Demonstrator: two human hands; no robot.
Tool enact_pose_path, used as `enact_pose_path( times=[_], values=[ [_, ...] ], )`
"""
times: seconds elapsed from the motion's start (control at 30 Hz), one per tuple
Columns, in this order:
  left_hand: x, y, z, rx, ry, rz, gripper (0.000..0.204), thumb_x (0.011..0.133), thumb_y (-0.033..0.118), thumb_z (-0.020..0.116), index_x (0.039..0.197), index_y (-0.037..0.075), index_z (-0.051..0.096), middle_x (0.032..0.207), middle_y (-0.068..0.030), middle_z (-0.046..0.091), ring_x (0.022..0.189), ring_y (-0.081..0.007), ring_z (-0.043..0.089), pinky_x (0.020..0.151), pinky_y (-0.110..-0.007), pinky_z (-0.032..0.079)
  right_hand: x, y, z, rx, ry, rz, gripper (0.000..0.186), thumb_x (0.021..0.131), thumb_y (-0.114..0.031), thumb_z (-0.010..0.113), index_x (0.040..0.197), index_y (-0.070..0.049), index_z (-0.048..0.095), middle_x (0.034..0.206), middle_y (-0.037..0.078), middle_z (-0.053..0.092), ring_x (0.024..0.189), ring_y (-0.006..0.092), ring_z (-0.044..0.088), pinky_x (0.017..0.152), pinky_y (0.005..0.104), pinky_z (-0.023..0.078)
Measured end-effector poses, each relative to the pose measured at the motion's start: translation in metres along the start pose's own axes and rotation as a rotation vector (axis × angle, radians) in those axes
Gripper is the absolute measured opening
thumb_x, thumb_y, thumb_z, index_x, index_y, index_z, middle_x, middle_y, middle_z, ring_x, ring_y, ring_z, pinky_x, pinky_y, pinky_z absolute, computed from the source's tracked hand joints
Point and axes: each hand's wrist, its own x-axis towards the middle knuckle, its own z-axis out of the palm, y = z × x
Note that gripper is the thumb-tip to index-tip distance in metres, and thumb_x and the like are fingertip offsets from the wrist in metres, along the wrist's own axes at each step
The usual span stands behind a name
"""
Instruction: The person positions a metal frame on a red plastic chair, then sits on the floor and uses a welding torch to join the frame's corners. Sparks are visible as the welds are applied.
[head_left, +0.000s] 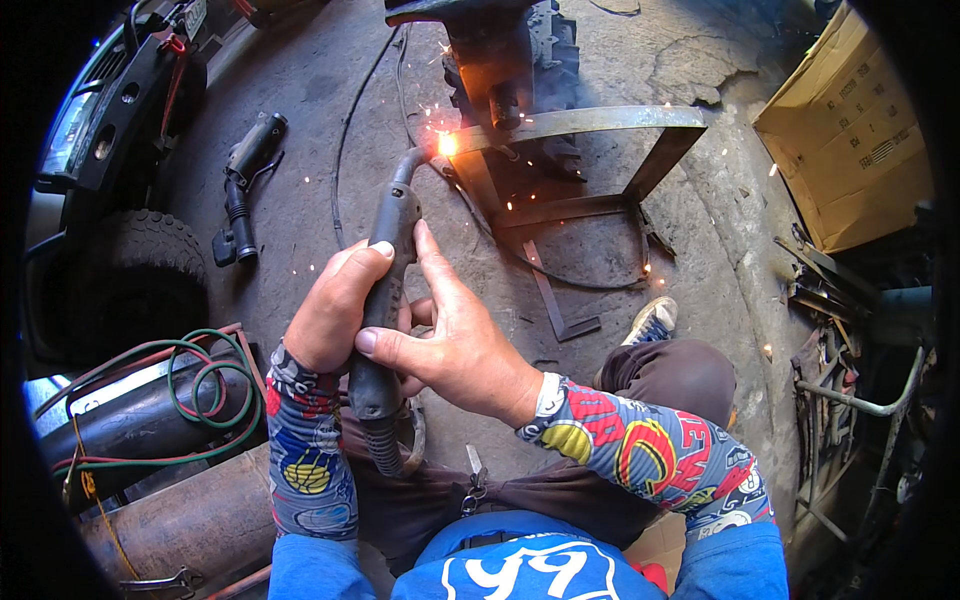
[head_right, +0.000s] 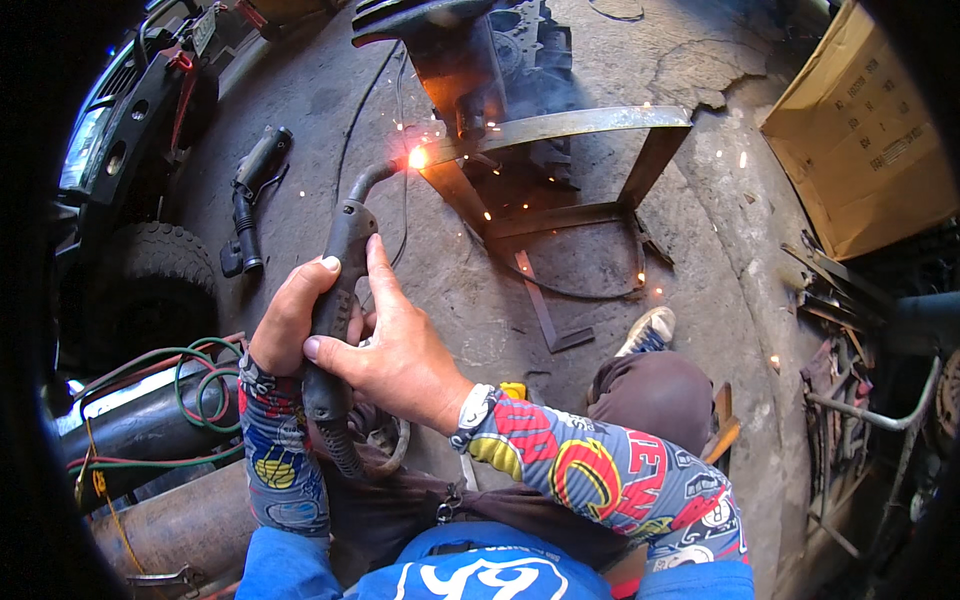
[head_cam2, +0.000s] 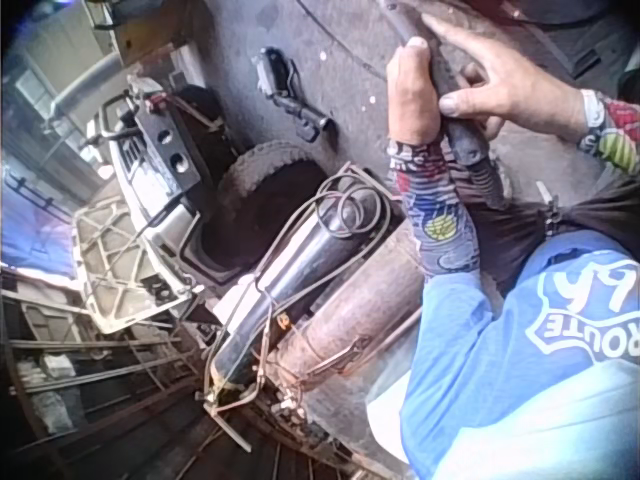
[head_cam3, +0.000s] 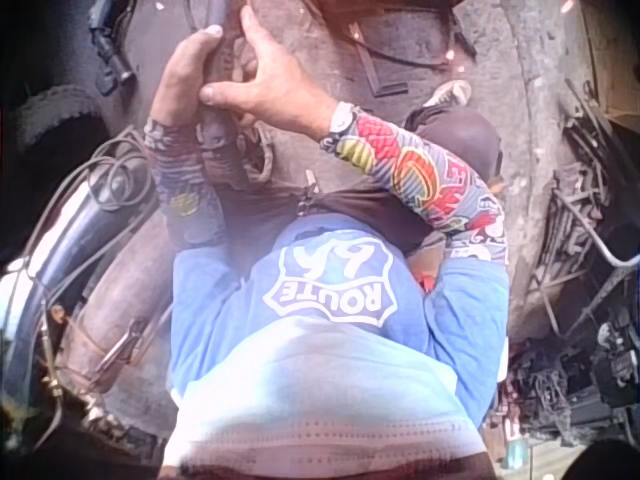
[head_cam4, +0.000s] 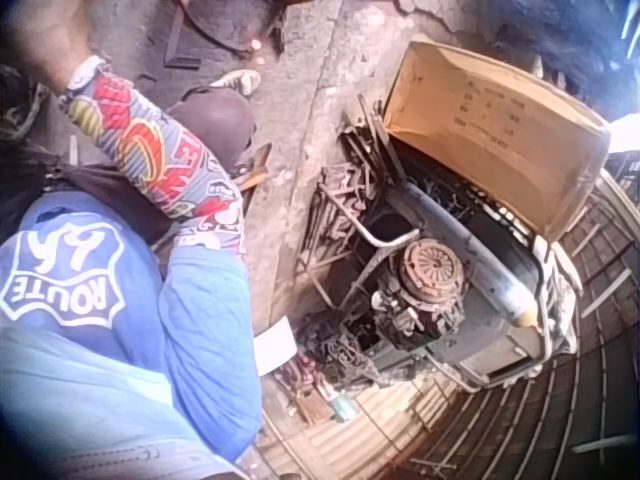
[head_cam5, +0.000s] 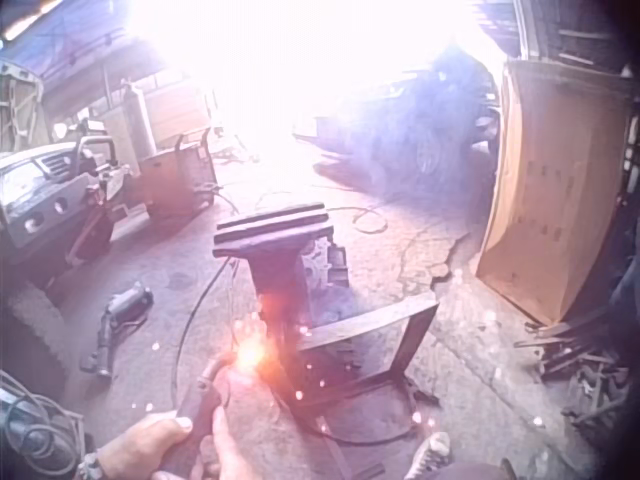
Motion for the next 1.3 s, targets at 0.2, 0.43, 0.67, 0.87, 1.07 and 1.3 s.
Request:
enact_pose_path(
  times=[0.2,0.43,0.67,0.87,1.07,1.3],
  values=[
    [0.0003,-0.0019,0.0012,-0.03,0.02,0.009,0.036,0.101,0.035,0.051,0.109,0.002,0.061,0.075,-0.0047,0.064,0.058,-0.0107,0.061,0.051,-0.025,0.048,0.0008,-0.0013,0.0023,0.032,0.008,0.03,0.118,0.088,-0.021,0.079,0.163,-0.002,-0.01,0.094,0.017,0.066,0.078,0.0207,0.072,0.06,0.0321,0.06],
    [-0.0005,0.0014,0.0041,-0.035,0.02,0.004,0.034,0.102,0.035,0.051,0.109,0.003,0.061,0.079,-0.0029,0.064,0.063,-0.0097,0.062,0.054,-0.025,0.049,-0.0003,0.0027,0.0033,0.051,0.061,0.039,0.12,0.082,-0.027,0.082,0.162,0.004,-0.003,0.087,0.016,0.072,0.075,0.0204,0.073,0.067,0.0326,0.058],
    [0.001,0.0014,0.0024,-0.02,-0.024,0.013,0.035,0.102,0.035,0.05,0.108,0.003,0.061,0.08,-0.0033,0.064,0.064,-0.0097,0.062,0.055,-0.025,0.05,0.0008,0.0046,0.0018,-0.041,0.069,0.005,0.12,0.083,-0.028,0.081,0.161,0.006,-0.003,0.085,0.017,0.072,0.075,0.0219,0.073,0.068,0.0334,0.058],
    [0.0016,-0.0031,0.0013,-0.028,-0.002,0.023,0.036,0.103,0.036,0.05,0.107,0.003,0.062,0.081,-0.0038,0.064,0.064,-0.0101,0.062,0.055,-0.025,0.05,-0.0011,0.003,0.0024,0.025,0.058,0.013,0.119,0.083,-0.028,0.08,0.161,0.008,-0.002,0.085,0.019,0.072,0.074,0.0239,0.074,0.069,0.0338,0.058],
    [0.002,-0.0037,0.0008,-0.021,0.014,0.018,0.036,0.103,0.035,0.05,0.109,0.002,0.062,0.08,-0.0042,0.064,0.063,-0.0104,0.062,0.055,-0.025,0.05,0.0012,0.0038,0.0024,-0.066,0.084,-0.028,0.12,0.081,-0.03,0.081,0.161,0.009,0.0,0.086,0.019,0.073,0.078,0.0249,0.074,0.076,0.0347,0.058],
    [-0.0011,0.0009,0.0035,-0.037,-0.008,-0.001,0.035,0.102,0.034,0.05,0.112,0.002,0.06,0.079,-0.0049,0.065,0.061,-0.01,0.062,0.052,-0.025,0.05,-0.0027,0.0006,0.0005,0.041,-0.013,0.044,0.117,0.091,-0.021,0.078,0.163,-0.004,-0.014,0.104,0.022,0.065,0.081,0.0225,0.073,0.056,0.0309,0.061]
  ],
)
